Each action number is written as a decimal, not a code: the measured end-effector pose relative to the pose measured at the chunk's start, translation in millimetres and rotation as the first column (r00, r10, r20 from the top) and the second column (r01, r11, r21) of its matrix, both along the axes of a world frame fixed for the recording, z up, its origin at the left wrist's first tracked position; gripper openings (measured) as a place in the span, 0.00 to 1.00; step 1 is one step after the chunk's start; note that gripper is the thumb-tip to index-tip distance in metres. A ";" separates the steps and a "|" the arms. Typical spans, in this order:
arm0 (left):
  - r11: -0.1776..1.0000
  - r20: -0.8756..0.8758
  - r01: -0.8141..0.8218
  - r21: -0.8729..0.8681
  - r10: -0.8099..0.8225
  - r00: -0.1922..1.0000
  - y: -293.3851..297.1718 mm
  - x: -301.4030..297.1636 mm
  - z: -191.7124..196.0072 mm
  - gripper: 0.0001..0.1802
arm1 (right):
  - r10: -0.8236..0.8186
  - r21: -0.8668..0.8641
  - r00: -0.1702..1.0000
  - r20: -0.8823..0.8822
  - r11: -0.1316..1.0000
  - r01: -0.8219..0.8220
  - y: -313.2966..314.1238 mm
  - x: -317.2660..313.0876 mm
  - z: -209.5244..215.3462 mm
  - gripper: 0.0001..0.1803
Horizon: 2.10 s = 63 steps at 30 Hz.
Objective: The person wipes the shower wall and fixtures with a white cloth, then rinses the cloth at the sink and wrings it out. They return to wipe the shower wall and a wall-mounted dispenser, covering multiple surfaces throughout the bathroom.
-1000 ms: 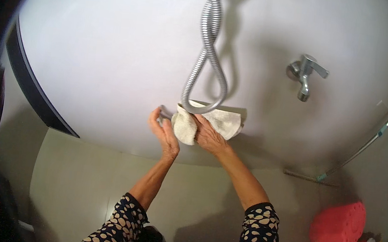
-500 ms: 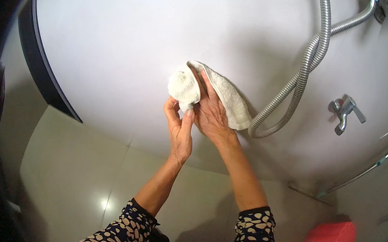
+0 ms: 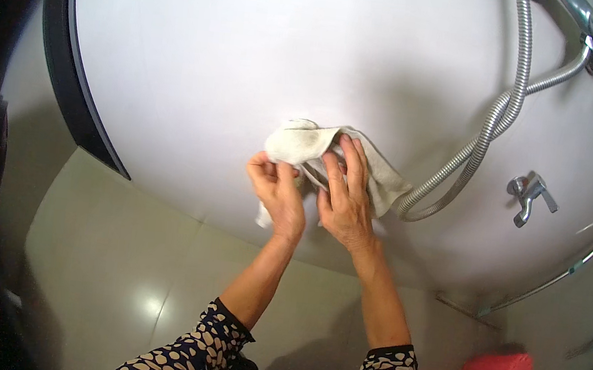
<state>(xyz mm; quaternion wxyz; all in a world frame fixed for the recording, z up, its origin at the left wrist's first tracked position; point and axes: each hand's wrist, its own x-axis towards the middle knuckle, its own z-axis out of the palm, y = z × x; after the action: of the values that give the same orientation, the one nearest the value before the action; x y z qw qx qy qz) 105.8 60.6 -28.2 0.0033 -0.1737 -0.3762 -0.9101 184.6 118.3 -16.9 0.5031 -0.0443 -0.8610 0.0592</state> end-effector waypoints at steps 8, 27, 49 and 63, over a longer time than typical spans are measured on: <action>0.619 -0.803 -0.729 -0.291 0.256 0.538 11.0 -10.4 -5.0 0.40 | -0.020 -0.083 0.969 -0.245 0.997 0.000 3.3 12.7 10.7 0.24; 0.554 -0.908 -0.796 0.243 0.418 0.014 31.4 -61.5 92.5 0.35 | -0.477 0.320 0.763 -0.436 0.711 0.627 45.6 -24.0 -8.1 0.25; 0.513 -0.888 -0.827 0.231 0.458 0.035 1.8 -114.8 100.9 0.37 | -0.533 0.345 0.732 -0.424 0.652 0.675 48.1 -20.8 -9.9 0.26; 0.570 -0.912 -0.818 0.075 0.370 0.174 -28.5 -149.0 60.9 0.31 | -0.521 0.305 0.735 -0.434 0.683 0.664 43.2 -23.8 -9.1 0.25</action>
<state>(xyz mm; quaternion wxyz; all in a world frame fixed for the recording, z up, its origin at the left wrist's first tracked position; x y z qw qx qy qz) -43.1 32.1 32.7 0.5200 -0.4288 -0.5490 -0.4943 160.7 161.4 -26.0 0.6203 -0.1991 -0.6972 -0.2991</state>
